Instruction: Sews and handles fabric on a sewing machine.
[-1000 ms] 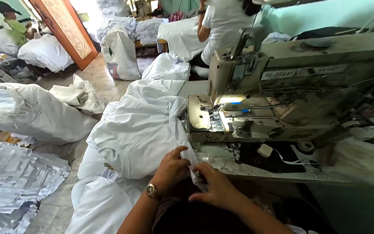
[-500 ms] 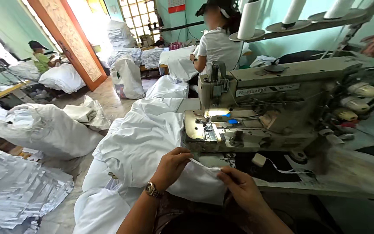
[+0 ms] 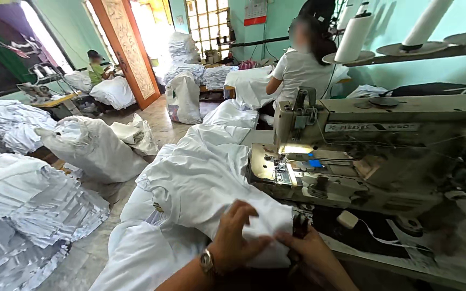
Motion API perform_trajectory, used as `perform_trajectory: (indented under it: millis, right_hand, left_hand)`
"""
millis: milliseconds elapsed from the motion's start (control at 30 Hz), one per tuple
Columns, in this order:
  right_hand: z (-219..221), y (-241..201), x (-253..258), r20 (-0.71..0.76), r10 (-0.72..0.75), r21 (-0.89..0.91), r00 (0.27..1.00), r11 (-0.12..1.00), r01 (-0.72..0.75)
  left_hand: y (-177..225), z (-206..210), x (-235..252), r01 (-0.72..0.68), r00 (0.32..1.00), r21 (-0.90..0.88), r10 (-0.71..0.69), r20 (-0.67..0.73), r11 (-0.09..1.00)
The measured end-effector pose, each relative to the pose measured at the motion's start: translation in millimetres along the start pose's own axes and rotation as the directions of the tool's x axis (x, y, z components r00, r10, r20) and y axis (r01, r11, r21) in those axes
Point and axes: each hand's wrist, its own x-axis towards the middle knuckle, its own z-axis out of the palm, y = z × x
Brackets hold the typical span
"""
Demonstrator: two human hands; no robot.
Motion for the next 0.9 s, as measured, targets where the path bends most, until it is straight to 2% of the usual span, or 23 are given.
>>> perform_trajectory:
  millis: [33, 100, 167, 233, 333, 400, 433, 467, 500, 567, 600, 667, 700, 733, 800, 833, 900]
  right_hand:
    - [3, -3, 1, 0.023, -0.009, 0.044, 1.0, 0.999, 0.008]
    - [9, -2, 2, 0.125, -0.034, 0.026, 0.992, 0.999, 0.031]
    - [13, 2, 4, 0.215, -0.036, -0.014, 0.976, 0.999, 0.04]
    - [10, 1, 4, 0.233, -0.068, 0.016, 0.97, 0.998, 0.067]
    - [1, -7, 1, 0.198, -0.143, 0.006, 0.97, 0.989, 0.145]
    - [2, -6, 1, 0.21, -0.178, -0.125, 0.961, 0.97, 0.207]
    - [4, -3, -1, 0.243, -0.194, -0.214, 0.95, 0.945, 0.248]
    - [6, -1, -2, 0.282, -0.225, -0.303, 0.933, 0.902, 0.309]
    - [6, -2, -2, 0.311, -0.27, -0.388, 0.911, 0.839, 0.381]
    - [-4, -10, 2, 0.324, -0.375, -0.563, 0.869, 0.662, 0.495]
    - [-13, -14, 3, 0.317, -0.404, -0.649, 0.858, 0.567, 0.507]
    - [-25, -20, 5, 0.334, -0.385, -0.772, 0.86, 0.412, 0.484]
    - [-27, -22, 6, 0.369, -0.359, -0.802, 0.857, 0.344, 0.489]
    - [-27, -27, 8, 0.409, -0.36, -0.817, 0.838, 0.265, 0.513]
    - [-25, -46, 12, 0.448, -0.472, -0.82, 0.759, 0.121, 0.559]
    - [-26, -59, 13, 0.442, -0.576, -0.819, 0.688, 0.054, 0.571]
    - [-27, -84, 17, 0.382, -0.766, -0.822, 0.517, -0.026, 0.569]
  left_hand:
    - [7, 5, -12, 0.023, 1.0, -0.007, -0.022, 0.021, 1.0]
    - [18, 16, -26, 0.167, 0.976, -0.141, -0.144, 0.161, 0.976]
    - [23, 17, -26, 0.386, 0.915, -0.371, -0.3, 0.268, 0.845]
    - [22, 4, -20, 0.485, 0.872, -0.516, -0.345, 0.346, 0.706]
    - [17, -11, -19, 0.426, 0.9, -0.57, -0.395, 0.186, 0.702]
    - [11, -9, -15, 0.46, 0.87, -0.56, -0.475, 0.13, 0.689]
    - [11, -6, -14, 0.512, 0.841, -0.55, -0.516, 0.163, 0.66]
    - [12, -5, -13, 0.561, 0.818, -0.518, -0.53, 0.225, 0.646]
    - [13, -8, -10, 0.58, 0.814, -0.442, -0.502, 0.291, 0.685]
    - [12, -27, -4, 0.492, 0.83, -0.106, -0.429, 0.356, 0.864]
    - [9, -41, -1, 0.423, 0.831, 0.122, -0.438, 0.344, 0.898]
    - [4, -63, 9, 0.379, 0.816, 0.466, -0.526, 0.239, 0.8]
    - [1, -70, 15, 0.357, 0.842, 0.535, -0.512, 0.169, 0.765]
    - [2, -75, 21, 0.315, 0.894, 0.543, -0.435, 0.105, 0.778]
    - [13, -75, 33, 0.151, 0.988, 0.45, -0.154, -0.03, 0.88]
    - [20, -71, 38, 0.031, 0.995, 0.363, 0.007, -0.103, 0.931]
    - [32, -59, 47, -0.194, 0.951, 0.222, 0.239, -0.196, 0.955]
